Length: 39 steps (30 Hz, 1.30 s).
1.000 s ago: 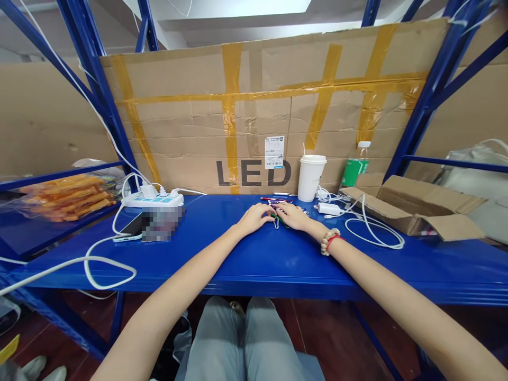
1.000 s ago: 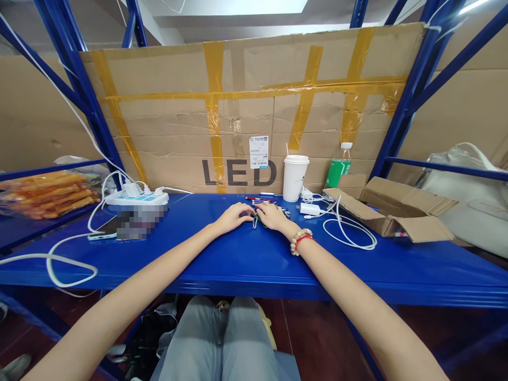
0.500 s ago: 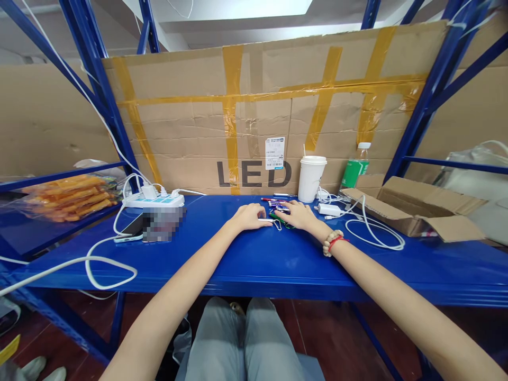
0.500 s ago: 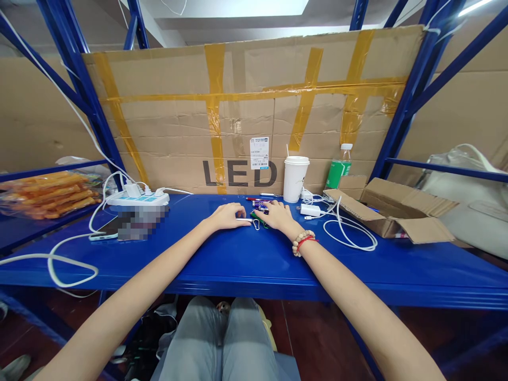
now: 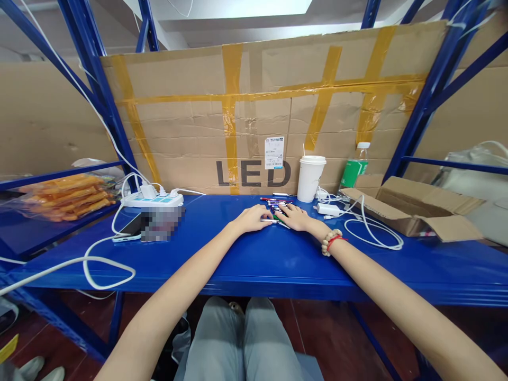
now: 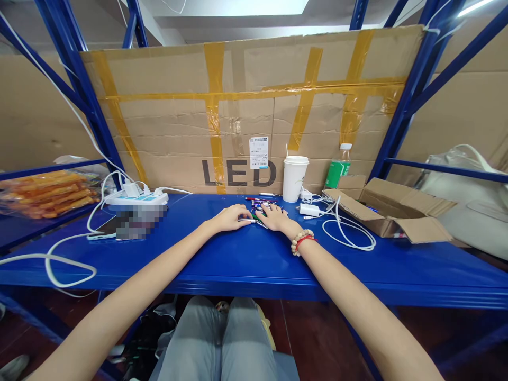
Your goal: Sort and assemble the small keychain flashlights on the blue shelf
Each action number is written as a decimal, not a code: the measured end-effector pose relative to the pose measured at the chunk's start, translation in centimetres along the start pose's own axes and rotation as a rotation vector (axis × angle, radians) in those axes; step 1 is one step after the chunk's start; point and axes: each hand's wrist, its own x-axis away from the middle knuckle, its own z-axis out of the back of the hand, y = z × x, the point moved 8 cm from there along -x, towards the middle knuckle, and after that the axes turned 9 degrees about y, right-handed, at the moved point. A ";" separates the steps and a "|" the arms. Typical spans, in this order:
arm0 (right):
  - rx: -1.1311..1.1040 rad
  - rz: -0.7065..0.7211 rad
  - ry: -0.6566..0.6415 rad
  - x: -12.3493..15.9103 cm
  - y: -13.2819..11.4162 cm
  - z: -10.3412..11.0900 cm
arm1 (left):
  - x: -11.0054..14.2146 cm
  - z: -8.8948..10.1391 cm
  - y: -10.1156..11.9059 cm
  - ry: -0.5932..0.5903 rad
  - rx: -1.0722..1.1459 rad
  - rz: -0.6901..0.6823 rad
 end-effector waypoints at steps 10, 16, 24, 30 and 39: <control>-0.006 0.113 0.017 -0.5 -0.2 -0.4 | -0.2 -0.3 1.1 0.030 0.038 -0.046; -0.019 0.099 0.058 -0.4 -0.3 0.0 | -0.3 -0.8 0.3 0.081 0.061 -0.032; 0.018 -0.054 0.133 -0.2 0.9 1.0 | 0.1 -1.0 -0.1 0.014 0.062 0.065; -0.006 -0.022 0.102 -0.4 0.7 0.4 | 0.2 -1.9 -0.8 -0.050 0.063 0.092; -0.066 -0.006 0.121 -0.4 0.4 0.4 | 0.2 -2.1 -1.0 -0.051 0.068 0.117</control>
